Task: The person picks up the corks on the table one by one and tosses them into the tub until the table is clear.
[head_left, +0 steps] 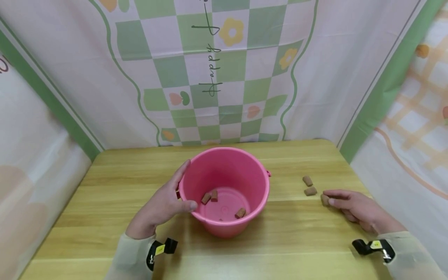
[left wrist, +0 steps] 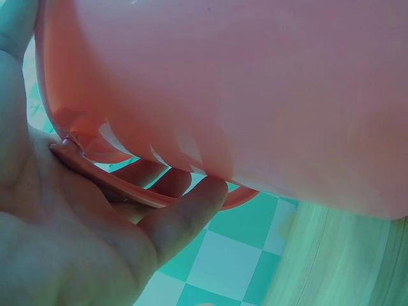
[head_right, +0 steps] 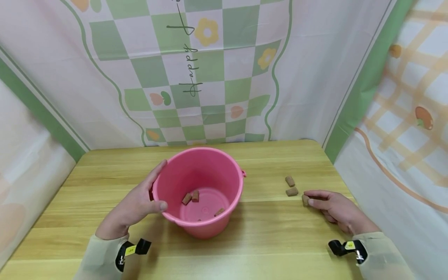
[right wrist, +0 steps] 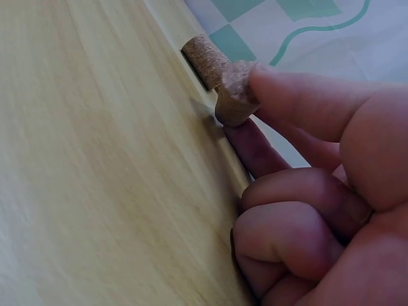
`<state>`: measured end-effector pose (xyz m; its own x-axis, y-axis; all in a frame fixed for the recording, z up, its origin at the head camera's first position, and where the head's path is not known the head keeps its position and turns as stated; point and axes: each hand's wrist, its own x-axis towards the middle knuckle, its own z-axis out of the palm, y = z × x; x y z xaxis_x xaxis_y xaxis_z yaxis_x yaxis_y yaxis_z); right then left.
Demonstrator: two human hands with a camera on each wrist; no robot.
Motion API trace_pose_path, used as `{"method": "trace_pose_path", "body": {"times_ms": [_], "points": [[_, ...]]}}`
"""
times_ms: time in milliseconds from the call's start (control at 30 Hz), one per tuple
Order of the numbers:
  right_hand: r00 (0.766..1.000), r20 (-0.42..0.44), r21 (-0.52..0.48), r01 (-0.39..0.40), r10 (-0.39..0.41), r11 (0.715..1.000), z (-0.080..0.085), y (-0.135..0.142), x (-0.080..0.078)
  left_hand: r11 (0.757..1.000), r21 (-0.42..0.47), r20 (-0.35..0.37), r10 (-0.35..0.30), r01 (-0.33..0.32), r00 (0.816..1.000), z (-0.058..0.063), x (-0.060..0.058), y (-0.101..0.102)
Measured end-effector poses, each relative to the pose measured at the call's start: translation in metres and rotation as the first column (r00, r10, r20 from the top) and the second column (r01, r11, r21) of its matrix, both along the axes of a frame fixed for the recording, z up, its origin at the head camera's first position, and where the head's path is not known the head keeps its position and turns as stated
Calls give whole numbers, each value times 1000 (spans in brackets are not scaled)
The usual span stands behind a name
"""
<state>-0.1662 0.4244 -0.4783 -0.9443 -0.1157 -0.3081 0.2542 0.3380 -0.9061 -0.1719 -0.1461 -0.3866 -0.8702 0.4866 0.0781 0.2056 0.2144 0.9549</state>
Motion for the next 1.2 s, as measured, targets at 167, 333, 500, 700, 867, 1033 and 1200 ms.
{"method": "trace_pose_path", "body": {"times_ms": [167, 333, 500, 700, 867, 1033, 1200], "points": [[1000, 3, -12, 16, -16, 1000, 2, -2, 1, 1000, 14, -7, -8, 8, 1000, 0, 0, 0], [1000, -3, -26, 27, -27, 999, 2, -1, 0, 999, 32, -10, -19, 20, 1000, -1, -1, 0], [1000, -4, -50, 31, -31, 998, 0, 0, -1, 999, 29, -2, -19, 19, 1000, -1, -2, 0], [999, -1, -94, 32, -32, 995, -1, 0, 0, 1000, 20, 4, -16, 16, 1000, 1, -2, 0], [1000, 29, -185, 18, -13, 983, -1, 5, -1, 999, 31, -1, -23, 23, 1000, 0, -1, 2], [999, 34, -244, 25, -17, 969, 1, 11, -3, 999, 42, 0, -26, 26, 1000, 0, 0, 2], [1000, -13, -325, 21, -27, 946, 8, 12, -6, 998, 51, -1, -31, 31, 1000, -1, 0, 1]]}}
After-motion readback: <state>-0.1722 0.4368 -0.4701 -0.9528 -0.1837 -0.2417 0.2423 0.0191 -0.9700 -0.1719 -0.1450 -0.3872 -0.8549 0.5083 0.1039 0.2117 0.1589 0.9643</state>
